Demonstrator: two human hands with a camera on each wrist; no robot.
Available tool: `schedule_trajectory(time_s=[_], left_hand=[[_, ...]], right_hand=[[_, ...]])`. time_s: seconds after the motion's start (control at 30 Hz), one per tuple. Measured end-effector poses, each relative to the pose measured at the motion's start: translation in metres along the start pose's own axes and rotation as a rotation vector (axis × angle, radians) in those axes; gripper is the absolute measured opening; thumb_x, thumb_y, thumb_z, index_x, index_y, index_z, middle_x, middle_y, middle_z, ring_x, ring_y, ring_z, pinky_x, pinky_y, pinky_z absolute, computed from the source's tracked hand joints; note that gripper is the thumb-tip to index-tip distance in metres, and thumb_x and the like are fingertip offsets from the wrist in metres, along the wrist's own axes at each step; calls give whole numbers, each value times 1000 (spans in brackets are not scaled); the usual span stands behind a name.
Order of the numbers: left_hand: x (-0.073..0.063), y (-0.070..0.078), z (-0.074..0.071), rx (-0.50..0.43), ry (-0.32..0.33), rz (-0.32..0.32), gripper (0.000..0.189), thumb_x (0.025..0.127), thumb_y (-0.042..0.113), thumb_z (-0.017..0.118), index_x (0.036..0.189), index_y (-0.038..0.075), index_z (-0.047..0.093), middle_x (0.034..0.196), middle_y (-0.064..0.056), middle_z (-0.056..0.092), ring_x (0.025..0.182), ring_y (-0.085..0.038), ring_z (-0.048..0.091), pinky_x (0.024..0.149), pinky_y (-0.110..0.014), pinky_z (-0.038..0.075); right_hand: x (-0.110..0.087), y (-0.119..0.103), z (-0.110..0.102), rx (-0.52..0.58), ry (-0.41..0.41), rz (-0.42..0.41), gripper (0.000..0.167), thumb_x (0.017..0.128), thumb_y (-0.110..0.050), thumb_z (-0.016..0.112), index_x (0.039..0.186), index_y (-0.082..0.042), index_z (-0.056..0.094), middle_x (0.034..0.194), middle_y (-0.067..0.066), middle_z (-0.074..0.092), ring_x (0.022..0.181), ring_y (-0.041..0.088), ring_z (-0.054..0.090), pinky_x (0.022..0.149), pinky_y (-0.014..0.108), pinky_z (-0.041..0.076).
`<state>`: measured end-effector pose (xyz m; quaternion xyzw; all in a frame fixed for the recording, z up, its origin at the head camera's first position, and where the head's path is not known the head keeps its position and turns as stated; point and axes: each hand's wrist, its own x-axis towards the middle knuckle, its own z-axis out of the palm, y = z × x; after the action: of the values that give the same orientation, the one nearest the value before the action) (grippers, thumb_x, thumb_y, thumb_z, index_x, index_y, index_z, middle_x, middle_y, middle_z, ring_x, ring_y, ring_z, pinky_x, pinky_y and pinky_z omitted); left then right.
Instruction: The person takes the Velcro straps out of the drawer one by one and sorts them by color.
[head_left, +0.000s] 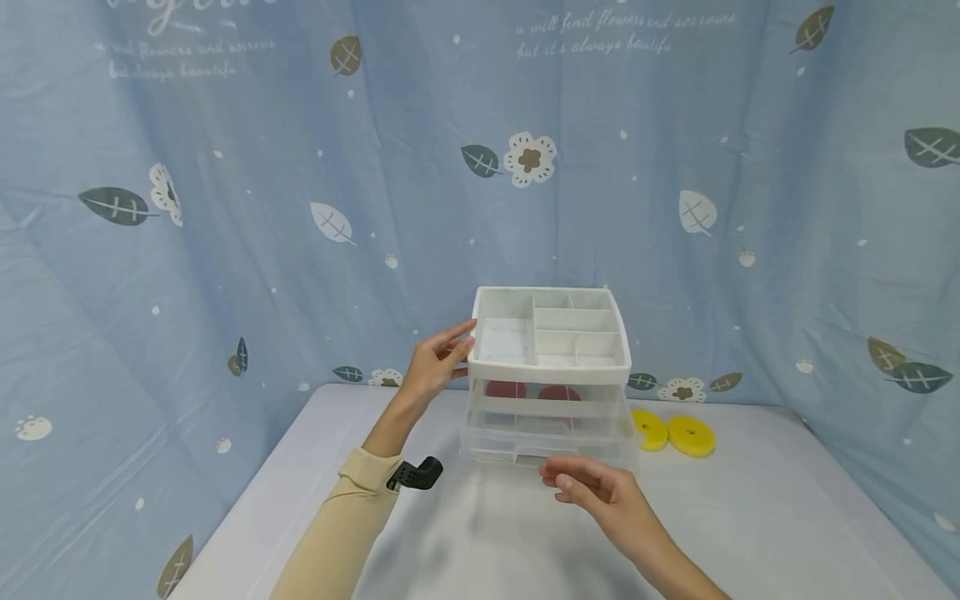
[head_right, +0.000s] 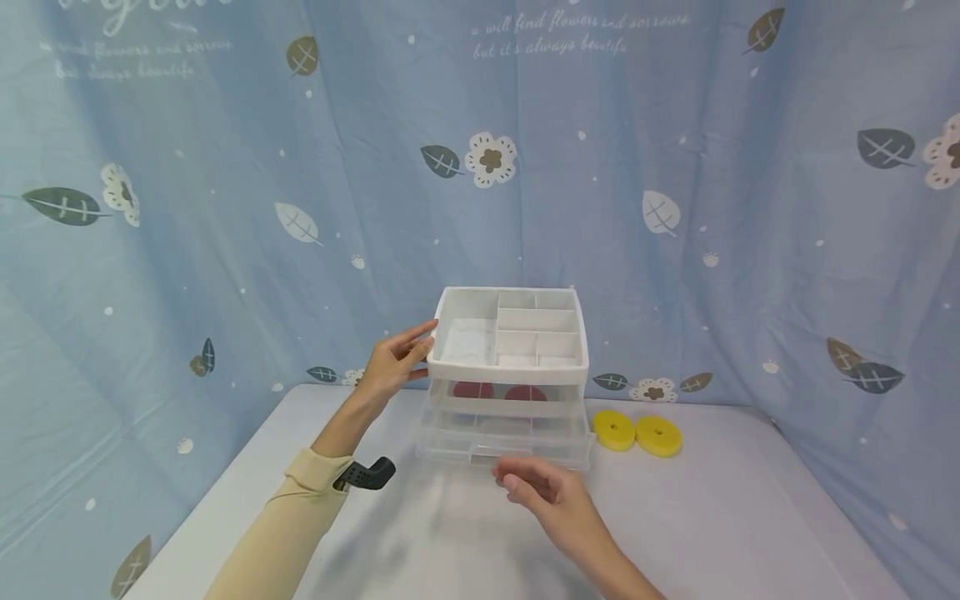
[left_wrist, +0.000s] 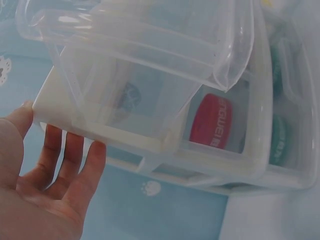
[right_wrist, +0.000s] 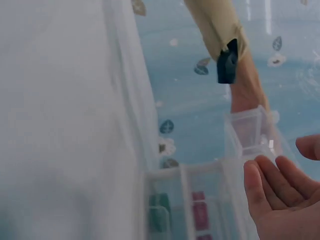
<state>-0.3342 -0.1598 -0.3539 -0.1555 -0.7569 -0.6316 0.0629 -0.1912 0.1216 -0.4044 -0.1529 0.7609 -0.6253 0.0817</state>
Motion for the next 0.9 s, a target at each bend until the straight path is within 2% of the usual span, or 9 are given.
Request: schedule_trajectory(time_s=[0.1, 0.2, 0.4, 0.47, 0.6, 0.7, 0.9], left_hand=[[0, 1, 0, -7, -5, -8, 43, 100, 29, 57, 143, 27, 52, 126, -22, 60, 114, -35, 61, 100, -53, 53], [-4, 9, 1, -1, -10, -13, 43, 101, 24, 56, 144, 23, 52, 125, -22, 61, 112, -34, 61, 99, -52, 54], [-14, 28, 3, 10, -15, 2, 44, 102, 21, 56, 145, 17, 51, 125, -24, 60, 113, -34, 62, 100, -53, 53], [-13, 27, 2, 6, -15, 2, 44, 102, 21, 56, 145, 17, 51, 125, -24, 60, 114, -35, 61, 100, -54, 52], [-5, 13, 1, -4, -15, -8, 44, 101, 22, 56, 145, 19, 51, 127, -23, 60, 116, -37, 60, 100, -53, 53], [-1, 2, 0, 2, -7, -6, 44, 101, 25, 56, 145, 24, 50, 129, -21, 60, 117, -36, 60, 99, -50, 54], [-2, 0, 1, 26, 9, 1, 43, 99, 34, 58, 142, 32, 52, 132, -17, 59, 118, -33, 60, 98, -47, 55]], right_hand=[[3, 5, 5, 85, -8, 64, 47, 99, -37, 58, 134, -6, 59, 131, 15, 64, 114, 20, 67, 93, 29, 59], [6, 8, 8, 202, -26, 114, 52, 100, -36, 56, 140, -3, 52, 135, 17, 61, 119, 23, 64, 95, 29, 57], [8, 9, 13, 529, -76, 205, 66, 102, -38, 53, 150, 2, 34, 138, 13, 60, 120, 19, 64, 100, 29, 55], [8, 7, 15, 642, -92, 222, 67, 103, -39, 50, 152, 1, 30, 138, 10, 60, 122, 18, 63, 102, 30, 54], [8, 4, 18, 804, -118, 231, 62, 105, -40, 43, 152, -2, 28, 138, 6, 61, 124, 17, 61, 104, 29, 52], [8, 4, 20, 855, -121, 230, 60, 106, -41, 39, 152, -3, 29, 137, 5, 62, 124, 17, 61, 104, 28, 52], [5, 3, 22, 881, -111, 214, 60, 106, -44, 38, 150, -4, 32, 138, 6, 61, 124, 17, 61, 103, 28, 53]])
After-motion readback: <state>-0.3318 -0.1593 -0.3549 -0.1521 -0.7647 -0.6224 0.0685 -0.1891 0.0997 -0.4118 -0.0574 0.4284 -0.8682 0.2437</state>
